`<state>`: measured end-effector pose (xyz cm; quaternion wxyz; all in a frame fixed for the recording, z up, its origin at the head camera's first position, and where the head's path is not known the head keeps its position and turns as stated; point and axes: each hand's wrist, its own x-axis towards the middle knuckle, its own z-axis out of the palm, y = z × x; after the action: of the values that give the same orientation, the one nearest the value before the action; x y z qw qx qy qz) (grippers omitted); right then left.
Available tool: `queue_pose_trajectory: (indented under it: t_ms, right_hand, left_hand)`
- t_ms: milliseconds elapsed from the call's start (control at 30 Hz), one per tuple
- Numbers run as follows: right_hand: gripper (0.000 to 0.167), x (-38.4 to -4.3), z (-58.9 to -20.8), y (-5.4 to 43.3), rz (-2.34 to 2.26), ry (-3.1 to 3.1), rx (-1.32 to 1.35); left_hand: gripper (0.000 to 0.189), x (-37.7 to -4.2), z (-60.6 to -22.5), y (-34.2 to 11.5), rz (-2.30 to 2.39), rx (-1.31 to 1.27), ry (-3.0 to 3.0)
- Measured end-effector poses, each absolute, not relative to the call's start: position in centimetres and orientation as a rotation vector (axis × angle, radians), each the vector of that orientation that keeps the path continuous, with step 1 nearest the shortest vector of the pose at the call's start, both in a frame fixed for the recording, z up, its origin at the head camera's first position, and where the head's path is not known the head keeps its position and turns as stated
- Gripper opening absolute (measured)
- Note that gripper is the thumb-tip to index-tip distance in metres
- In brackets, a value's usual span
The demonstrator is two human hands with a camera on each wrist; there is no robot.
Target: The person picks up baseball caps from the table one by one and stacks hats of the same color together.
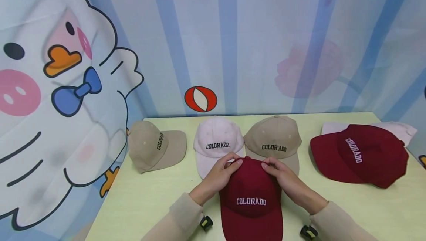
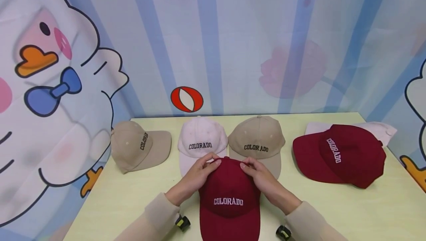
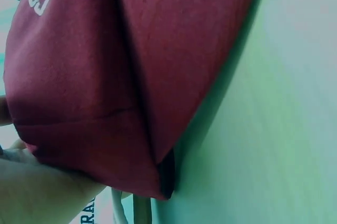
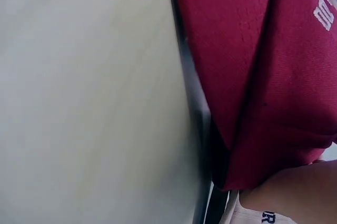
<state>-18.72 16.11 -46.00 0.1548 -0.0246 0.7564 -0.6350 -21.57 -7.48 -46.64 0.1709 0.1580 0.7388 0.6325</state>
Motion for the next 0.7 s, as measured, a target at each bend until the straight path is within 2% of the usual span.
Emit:
queue_pose_trajectory:
  t_ms: [333,700]
  right_hand:
    - [0.024,-20.2,-46.3,16.5,-1.847,2.178,-0.097]
    - [0.023,-20.3,-46.2,16.3,-1.853,2.193,-0.089]
  left_hand:
    - [0.027,-22.8,-47.0,-7.1,1.841,0.429,2.101]
    - [0.027,-23.3,-46.9,-7.1,1.807,0.451,2.191]
